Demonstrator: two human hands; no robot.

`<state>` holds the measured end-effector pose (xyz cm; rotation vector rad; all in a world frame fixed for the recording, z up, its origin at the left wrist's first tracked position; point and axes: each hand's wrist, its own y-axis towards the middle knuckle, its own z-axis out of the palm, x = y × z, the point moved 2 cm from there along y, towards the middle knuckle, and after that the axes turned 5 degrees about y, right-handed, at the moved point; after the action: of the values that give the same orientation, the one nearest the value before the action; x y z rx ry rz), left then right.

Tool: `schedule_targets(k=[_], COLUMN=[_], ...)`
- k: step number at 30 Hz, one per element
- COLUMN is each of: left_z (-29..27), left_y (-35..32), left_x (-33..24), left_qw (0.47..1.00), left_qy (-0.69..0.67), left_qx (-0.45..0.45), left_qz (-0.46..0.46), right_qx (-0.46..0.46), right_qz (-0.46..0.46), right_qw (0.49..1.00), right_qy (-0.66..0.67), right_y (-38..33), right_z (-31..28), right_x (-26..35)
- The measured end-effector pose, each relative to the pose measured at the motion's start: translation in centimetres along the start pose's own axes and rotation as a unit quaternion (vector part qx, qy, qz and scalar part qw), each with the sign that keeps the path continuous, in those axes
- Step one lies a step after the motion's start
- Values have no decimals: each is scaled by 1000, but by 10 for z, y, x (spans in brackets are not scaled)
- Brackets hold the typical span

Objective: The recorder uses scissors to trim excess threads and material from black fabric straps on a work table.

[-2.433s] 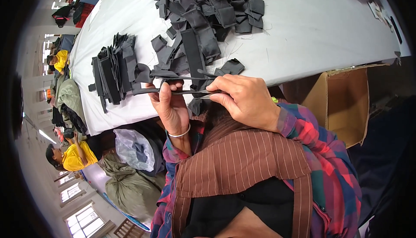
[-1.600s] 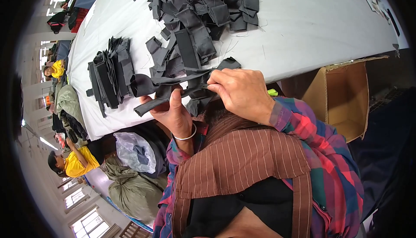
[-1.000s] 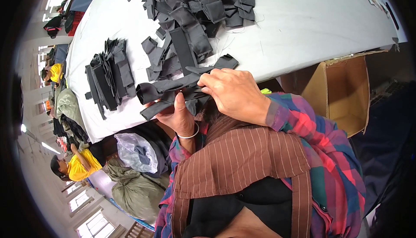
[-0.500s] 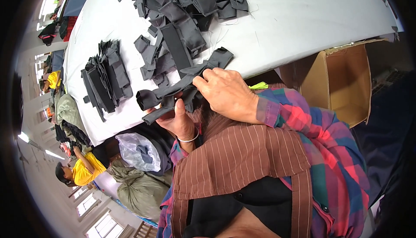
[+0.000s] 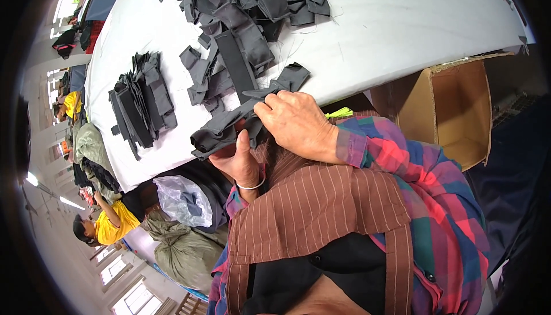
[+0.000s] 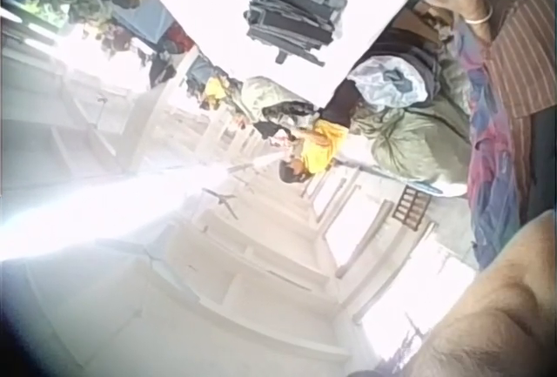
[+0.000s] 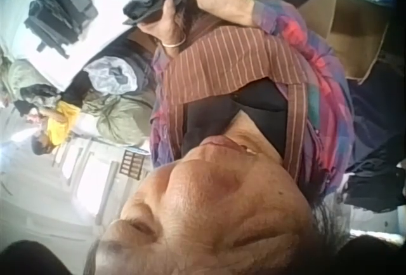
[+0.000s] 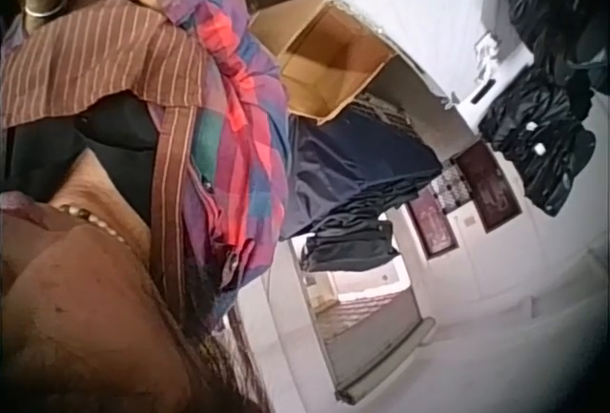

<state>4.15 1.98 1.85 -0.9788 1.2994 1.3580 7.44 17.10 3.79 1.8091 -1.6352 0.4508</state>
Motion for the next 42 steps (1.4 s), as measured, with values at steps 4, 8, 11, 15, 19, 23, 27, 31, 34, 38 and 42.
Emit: schedule_targets(k=[4, 8, 11, 15, 19, 23, 27, 31, 34, 38, 42], left_z=[2, -8, -8, -4, -5, -1, 3, 4, 4, 7, 10], left_y=[2, 2, 3, 13, 20, 26, 30, 29, 29, 30, 30], left_x=[-4, -4, -5, -8, -5, -9, -12, -13, -11, -11, -14], left_qw=[999, 999, 1000, 993, 981, 981, 987, 977, 975, 988, 987], left_qy=[-30, 11, -8, -71, -145, -146, -113, -179, -188, -109, -100], left_qx=[15, 28, 17, 91, 123, 122, 111, 101, 114, 105, 122], left_qz=[-25, -17, -13, -27, -29, -29, -25, -58, -41, -18, -10], right_qx=[-57, -57, -53, -41, 12, 39, 31, 10, -25, -98, -128], right_qz=[-34, -28, 6, 37, 93, 142, 130, 121, 87, -6, -37], right_qw=[998, 998, 998, 992, 967, 915, 901, 910, 940, 970, 976], right_qy=[-11, -4, 39, 116, 238, 376, 412, 396, 329, 224, 170], right_y=[2, 4, 4, 5, 4, 4, 4, 6, 7, 9, 10], right_z=[1, -2, -6, -26, -39, -36, -35, -36, -35, -34, -36], right_x=[-3, -6, -7, -8, -13, -18, -9, -2, 0, 3, 7])
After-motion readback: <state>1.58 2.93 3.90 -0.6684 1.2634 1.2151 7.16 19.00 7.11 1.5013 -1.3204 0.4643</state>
